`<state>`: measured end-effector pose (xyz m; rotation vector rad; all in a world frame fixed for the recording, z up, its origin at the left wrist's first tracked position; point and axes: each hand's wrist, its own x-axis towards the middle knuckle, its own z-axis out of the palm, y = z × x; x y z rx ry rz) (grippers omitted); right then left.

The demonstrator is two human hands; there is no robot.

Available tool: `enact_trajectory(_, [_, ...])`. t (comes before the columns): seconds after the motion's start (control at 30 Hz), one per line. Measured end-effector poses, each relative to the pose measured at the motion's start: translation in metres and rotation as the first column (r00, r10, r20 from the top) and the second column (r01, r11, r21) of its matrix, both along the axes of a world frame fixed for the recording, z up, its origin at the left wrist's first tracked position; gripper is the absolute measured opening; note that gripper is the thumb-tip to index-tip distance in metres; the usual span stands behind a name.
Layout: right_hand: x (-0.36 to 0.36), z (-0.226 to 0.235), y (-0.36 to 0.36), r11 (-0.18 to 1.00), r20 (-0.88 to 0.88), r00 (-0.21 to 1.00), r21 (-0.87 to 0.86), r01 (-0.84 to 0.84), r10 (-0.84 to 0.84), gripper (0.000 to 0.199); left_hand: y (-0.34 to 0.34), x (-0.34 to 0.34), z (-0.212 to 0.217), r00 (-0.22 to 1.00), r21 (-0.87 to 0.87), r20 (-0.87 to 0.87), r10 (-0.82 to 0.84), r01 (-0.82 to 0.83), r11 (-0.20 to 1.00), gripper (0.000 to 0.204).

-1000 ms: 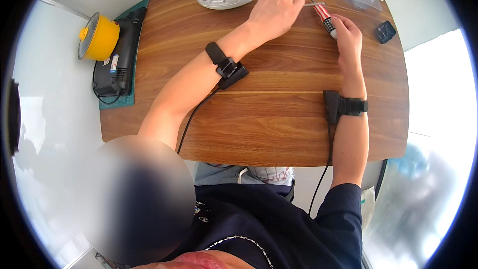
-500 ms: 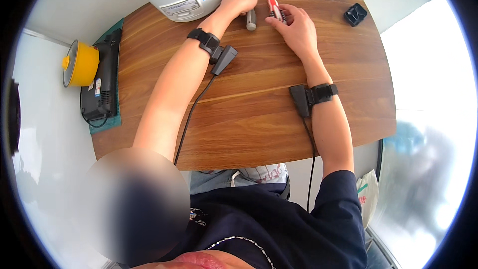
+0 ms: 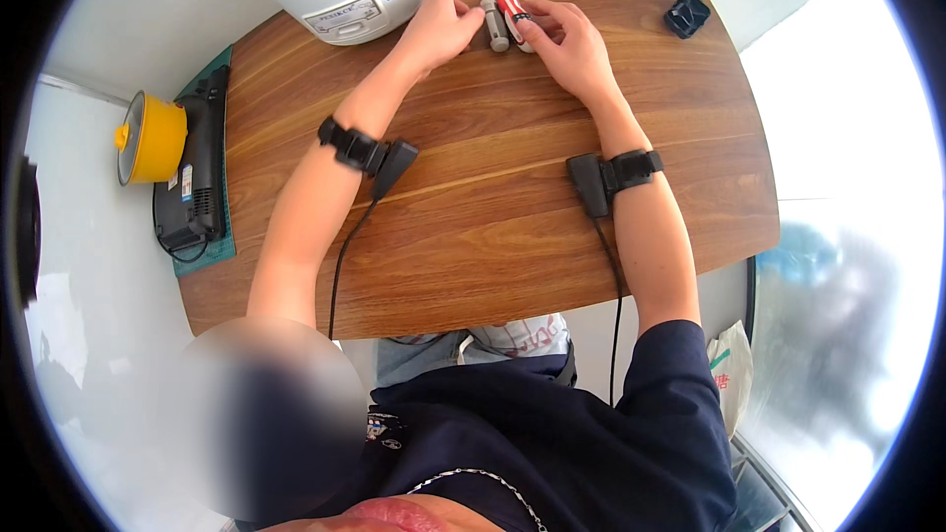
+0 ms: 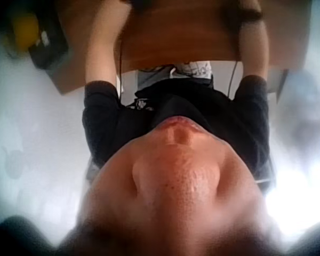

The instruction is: The person assembles a white rice cooker by first using a screwdriver to attach a small plastic component to the underside of the lid. They then place the lid onto the cooker body, open it to inspect the interior, and close it again. Finally, they attach a small plastic piece to the side of the cooker and secure it with the screwdriver.

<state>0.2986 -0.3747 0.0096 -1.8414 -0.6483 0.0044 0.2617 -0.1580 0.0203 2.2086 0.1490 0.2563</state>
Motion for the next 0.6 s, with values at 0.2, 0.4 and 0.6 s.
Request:
enact_trajectory(0.2, [0.0, 0.005, -0.002, 0.997, -0.026, 0.998, 0.049, -0.055, 0.057, 0.044, -0.002, -0.071, 0.073, 0.957, -0.425, 0.091, -0.274, 0.286, 0.859, 0.043])
enact_trajectory(0.4, [-0.005, 0.056, -0.006, 0.997, 0.168, 0.985, -0.058, 0.046, -0.035, 0.046, 0.027, -0.1, 0.141, 0.887, -0.512, 0.413, -0.206, 0.413, 0.753, 0.034])
enact_trajectory(0.6, [-0.045, 0.164, 0.001, 0.945, 0.602, 0.798, 0.255, -0.203, 0.009, 0.037, 0.077, -0.143, 0.185, 0.64, -0.56, 0.766, 0.057, 0.62, 0.55, 0.031])
